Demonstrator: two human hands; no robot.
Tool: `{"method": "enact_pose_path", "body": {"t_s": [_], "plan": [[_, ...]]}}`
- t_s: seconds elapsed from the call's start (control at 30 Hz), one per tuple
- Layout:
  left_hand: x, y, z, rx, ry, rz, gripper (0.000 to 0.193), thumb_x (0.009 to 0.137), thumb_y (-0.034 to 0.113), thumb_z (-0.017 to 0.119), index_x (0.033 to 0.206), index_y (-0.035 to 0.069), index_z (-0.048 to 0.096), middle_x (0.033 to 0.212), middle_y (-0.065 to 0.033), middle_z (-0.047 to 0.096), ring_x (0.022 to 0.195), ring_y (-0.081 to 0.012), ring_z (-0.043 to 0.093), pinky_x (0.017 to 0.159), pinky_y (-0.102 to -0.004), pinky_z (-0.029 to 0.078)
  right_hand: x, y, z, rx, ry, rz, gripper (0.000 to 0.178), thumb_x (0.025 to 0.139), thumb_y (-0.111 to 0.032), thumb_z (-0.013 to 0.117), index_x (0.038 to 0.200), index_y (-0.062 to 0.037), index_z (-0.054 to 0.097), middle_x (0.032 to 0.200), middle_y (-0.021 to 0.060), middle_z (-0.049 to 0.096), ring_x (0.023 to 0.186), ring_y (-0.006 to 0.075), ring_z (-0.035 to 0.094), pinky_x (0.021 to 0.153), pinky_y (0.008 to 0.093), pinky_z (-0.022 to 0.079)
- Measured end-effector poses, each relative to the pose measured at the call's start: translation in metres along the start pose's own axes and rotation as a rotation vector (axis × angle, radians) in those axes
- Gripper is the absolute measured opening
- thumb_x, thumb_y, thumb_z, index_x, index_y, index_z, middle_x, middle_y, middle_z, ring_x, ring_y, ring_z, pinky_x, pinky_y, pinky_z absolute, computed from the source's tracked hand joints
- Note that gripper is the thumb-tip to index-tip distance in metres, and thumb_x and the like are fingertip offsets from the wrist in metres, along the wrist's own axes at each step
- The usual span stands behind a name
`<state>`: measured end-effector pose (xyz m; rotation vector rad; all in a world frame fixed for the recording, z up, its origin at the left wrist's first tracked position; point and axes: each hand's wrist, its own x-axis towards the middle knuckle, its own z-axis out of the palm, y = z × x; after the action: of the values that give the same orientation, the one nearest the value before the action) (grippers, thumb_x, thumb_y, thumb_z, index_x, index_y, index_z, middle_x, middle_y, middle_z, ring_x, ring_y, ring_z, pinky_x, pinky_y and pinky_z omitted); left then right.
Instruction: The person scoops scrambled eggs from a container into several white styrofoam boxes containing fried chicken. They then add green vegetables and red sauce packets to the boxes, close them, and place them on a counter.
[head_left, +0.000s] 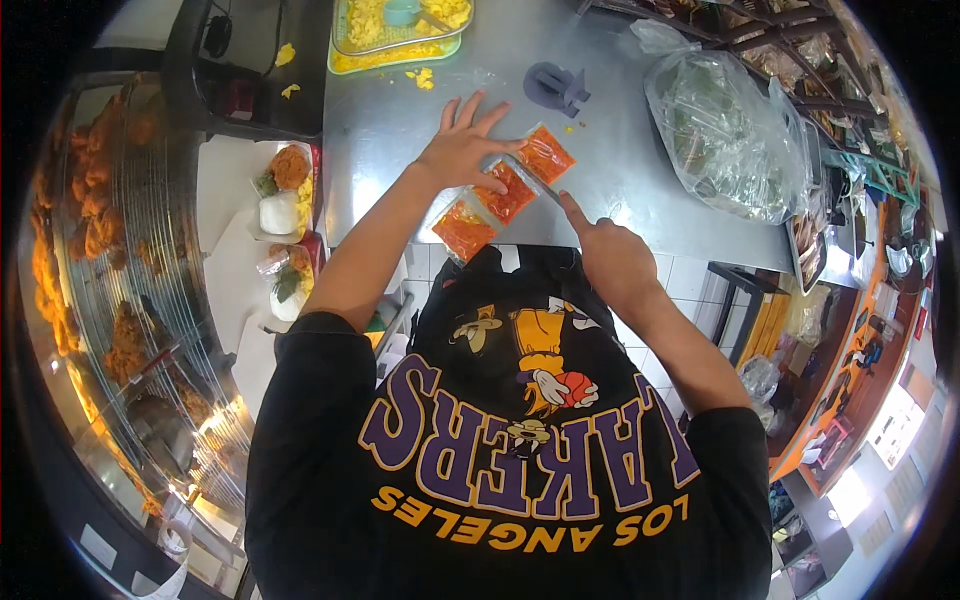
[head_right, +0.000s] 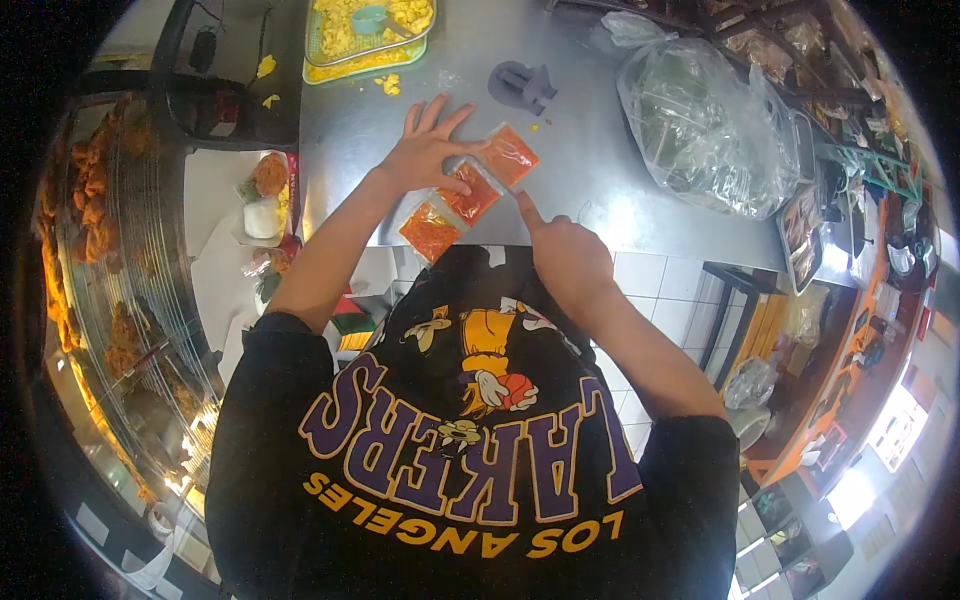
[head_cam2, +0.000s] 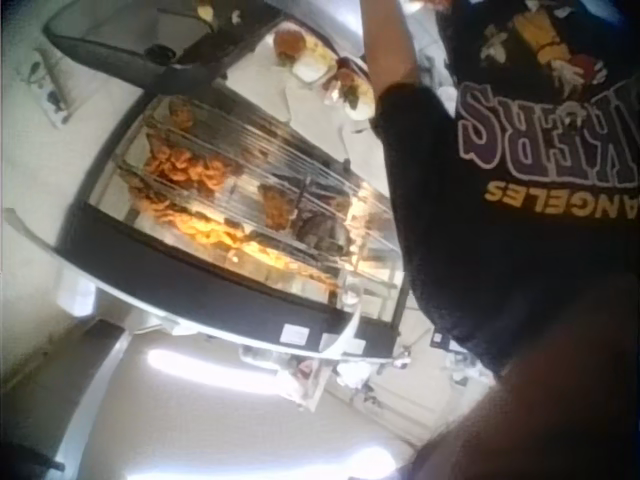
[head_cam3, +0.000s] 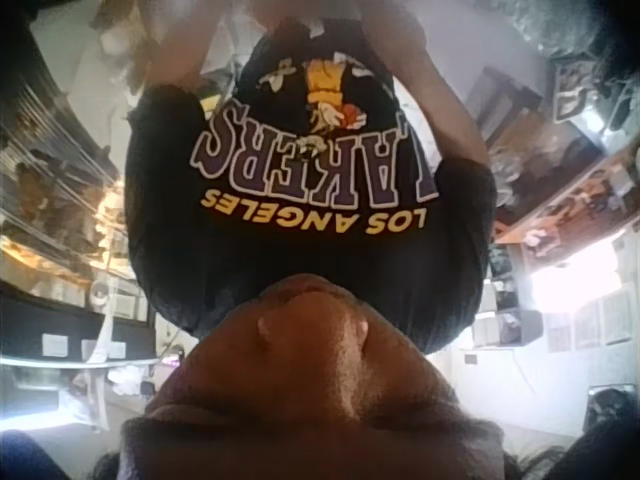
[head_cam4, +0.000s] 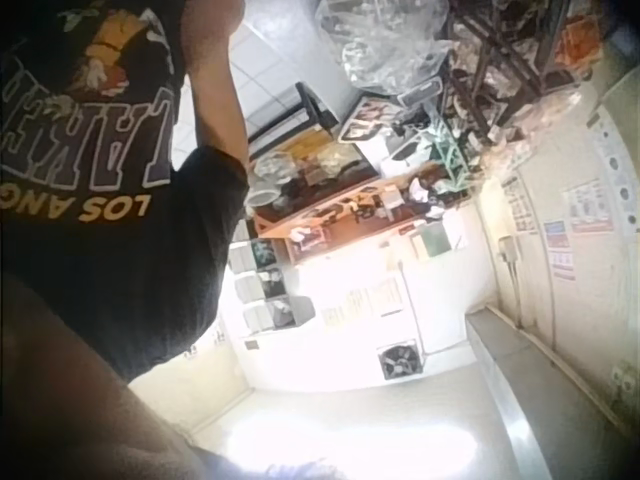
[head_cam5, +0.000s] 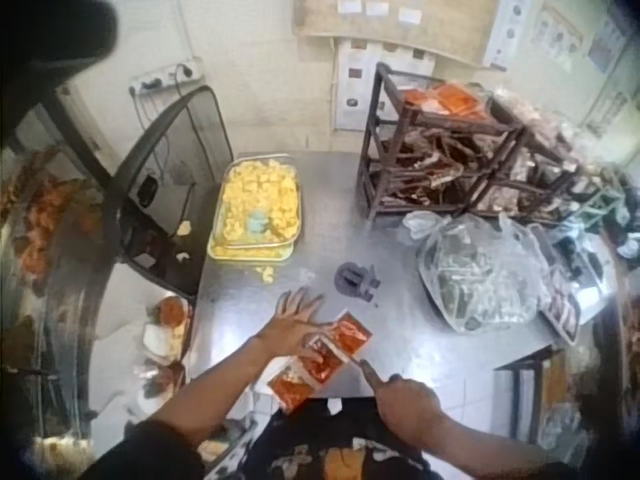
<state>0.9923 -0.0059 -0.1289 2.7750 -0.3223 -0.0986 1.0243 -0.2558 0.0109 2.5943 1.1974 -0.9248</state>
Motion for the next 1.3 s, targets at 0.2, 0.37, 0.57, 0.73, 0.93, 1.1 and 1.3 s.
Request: {"method": "enact_pose_path", "body": {"t_s": [0.2, 0.37, 0.57, 0.73, 0.93, 1.1, 1.3], "plan": [[0.000, 0.005, -0.003, 0.044, -0.034, -0.040, 0.073, 0.060, 0.061, 0.069, 0.127, 0.041, 0.050, 0.150, -0.0071, 0.020, 0.138, -0.0382, 0.004, 0.106, -0.0626, 0.006, -0.013, 0.004, -0.007, -0.038, -0.079, 0.007, 0.066, 0.082, -0.005, 0.050, 0.143, -0.0147, 0.025, 0.086, 0.0178, 0.061, 0.074, 0.0309, 0.065, 0.064, 0.0396, 0.054], [0.000, 0.005, -0.005, 0.057, -0.064, -0.061, 0.073, 0.060, 0.060, 0.070, 0.127, 0.041, 0.050, 0.150, -0.0074, 0.019, 0.139, -0.0370, 0.002, 0.107, -0.0610, 0.004, -0.043, 0.016, 0.001, -0.107, -0.121, 0.044, 0.063, 0.084, -0.006, 0.048, 0.142, -0.0136, 0.026, 0.086, 0.0163, 0.061, 0.075, 0.0288, 0.065, 0.063, 0.0370, 0.054], [0.001, 0.008, -0.008, 0.085, -0.083, -0.024, 0.076, 0.060, 0.060, 0.069, 0.130, 0.041, 0.047, 0.150, -0.0085, 0.018, 0.138, -0.0391, 0.003, 0.105, -0.0638, 0.006, -0.064, 0.024, -0.001, -0.129, -0.117, 0.072, 0.064, 0.083, -0.007, 0.049, 0.142, -0.0173, 0.027, 0.079, 0.0160, 0.061, 0.073, 0.0301, 0.065, 0.061, 0.0379, 0.053], [-0.004, 0.012, -0.017, 0.059, -0.008, -0.088, 0.085, 0.062, 0.053, 0.072, 0.137, 0.030, 0.039, 0.147, -0.0130, 0.022, 0.137, -0.0391, 0.010, 0.106, -0.0597, 0.012, -0.068, 0.070, 0.001, -0.133, 0.020, 0.111, 0.060, 0.085, -0.009, 0.047, 0.141, -0.0206, 0.030, 0.067, 0.0128, 0.059, 0.063, 0.0321, 0.062, 0.059, 0.0434, 0.052], [-0.059, 0.061, 0.008, -0.181, 0.388, -0.624, 0.082, 0.063, 0.046, 0.075, 0.127, 0.005, 0.044, 0.123, -0.0133, 0.045, 0.115, -0.0358, 0.041, 0.096, -0.0467, 0.032, -0.016, 0.123, 0.062, 0.034, 0.350, 0.230, 0.051, 0.087, -0.014, 0.051, 0.135, -0.0156, 0.035, 0.092, 0.0158, 0.058, 0.079, 0.0350, 0.060, 0.067, 0.0448, 0.050], [-0.096, 0.112, 0.016, -0.213, 0.292, -1.017, 0.068, 0.058, 0.042, 0.077, 0.110, 0.005, 0.054, 0.113, -0.0138, 0.050, 0.105, -0.0342, 0.045, 0.088, -0.0456, 0.037, 0.030, 0.144, 0.108, 0.019, 0.752, 0.145, 0.042, 0.080, -0.015, 0.061, 0.120, -0.0081, 0.048, 0.100, 0.0125, 0.056, 0.095, 0.0314, 0.054, 0.081, 0.0433, 0.044], [-0.094, 0.101, 0.020, -0.473, 0.240, -0.820, 0.038, 0.065, 0.030, 0.074, 0.086, 0.002, 0.059, 0.086, -0.0119, 0.057, 0.084, -0.0296, 0.053, 0.076, -0.0406, 0.044, 0.078, 0.058, 0.062, 0.241, 0.658, -0.572, 0.047, 0.073, -0.018, 0.068, 0.115, -0.0063, 0.052, 0.115, 0.0141, 0.055, 0.107, 0.0343, 0.049, 0.092, 0.0447, 0.036]]}}
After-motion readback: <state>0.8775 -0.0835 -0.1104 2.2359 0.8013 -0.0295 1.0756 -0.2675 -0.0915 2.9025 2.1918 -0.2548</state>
